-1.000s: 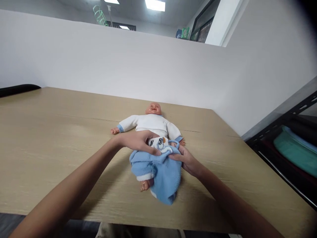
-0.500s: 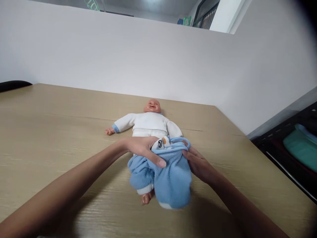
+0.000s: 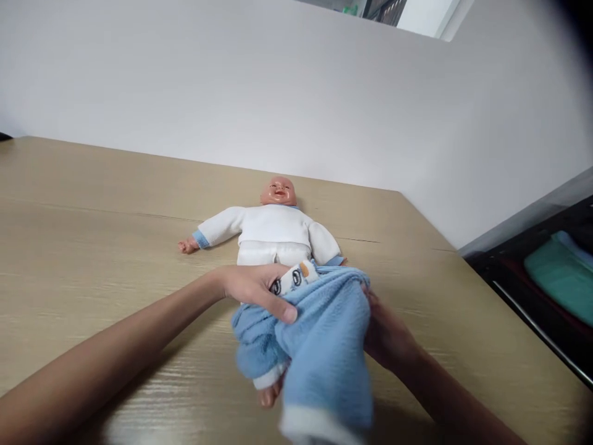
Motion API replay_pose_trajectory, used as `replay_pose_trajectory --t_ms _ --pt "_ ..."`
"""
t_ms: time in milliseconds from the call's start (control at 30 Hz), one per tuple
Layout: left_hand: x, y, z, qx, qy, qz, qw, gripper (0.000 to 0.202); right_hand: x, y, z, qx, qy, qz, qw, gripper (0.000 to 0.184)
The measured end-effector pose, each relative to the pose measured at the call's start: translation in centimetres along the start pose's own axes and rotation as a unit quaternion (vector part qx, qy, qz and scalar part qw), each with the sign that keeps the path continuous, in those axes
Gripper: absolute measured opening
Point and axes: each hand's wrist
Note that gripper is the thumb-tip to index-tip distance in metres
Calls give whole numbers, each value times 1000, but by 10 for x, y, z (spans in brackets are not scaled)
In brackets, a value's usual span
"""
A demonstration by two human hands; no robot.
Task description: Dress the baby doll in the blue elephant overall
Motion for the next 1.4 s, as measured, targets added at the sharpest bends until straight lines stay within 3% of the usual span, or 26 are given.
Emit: replay_pose_trajectory --t_ms 67,167,300,400,467,600,700,800,867,1000,1067,1200,1300,1400 --pt "1 0 1 -25 12 15 999 54 4 -3 -4 44 -16 -49 998 41" --pt "1 -1 1 -32 30 -6 999 50 7 0 -5 36 -75 -27 996 46" --pt "-3 -2 2 31 2 6 1000 48 6 11 4 -61 -150 75 984 63" --pt "-7 -1 3 63 -6 24 998 53 1 13 10 -159 -122 118 973 66" --pt "-8 0 6 38 -6 32 999 60 -2 11 12 -185 -86 109 973 62" --pt "-7 3 11 -53 15 36 998 65 -2 4 8 -64 -54 20 996 41" --pt "-6 3 13 -85 42 2 995 55 1 2 2 -14 -57 -30 998 42" --pt "-6 1 12 -22 18 -39 999 45 4 5 1 -18 -96 3 995 37" --pt "-7 -1 11 22 -20 -51 998 41 6 9 5 -51 -126 60 989 45" --pt "-6 -6 11 6 -24 -41 999 40 10 12 13 -171 -117 110 972 67" --pt "-6 -7 11 10 -9 -31 999 41 14 10 11 -140 -90 89 982 64" --pt "-7 -9 14 15 11 35 999 52 22 3 1 -14 -36 -6 999 51" --pt "-7 -8 14 -30 17 59 998 50 23 0 -4 -8 -45 -38 998 46" --pt "-8 -7 13 -23 19 33 999 38 19 1 0 -28 -77 36 996 47"
Point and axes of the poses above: each hand's wrist, its own z-axis away from the middle knuckle, its own y-axis out of the back of the hand, x = y × z, and after that the axes turned 7 degrees about y, right-handed
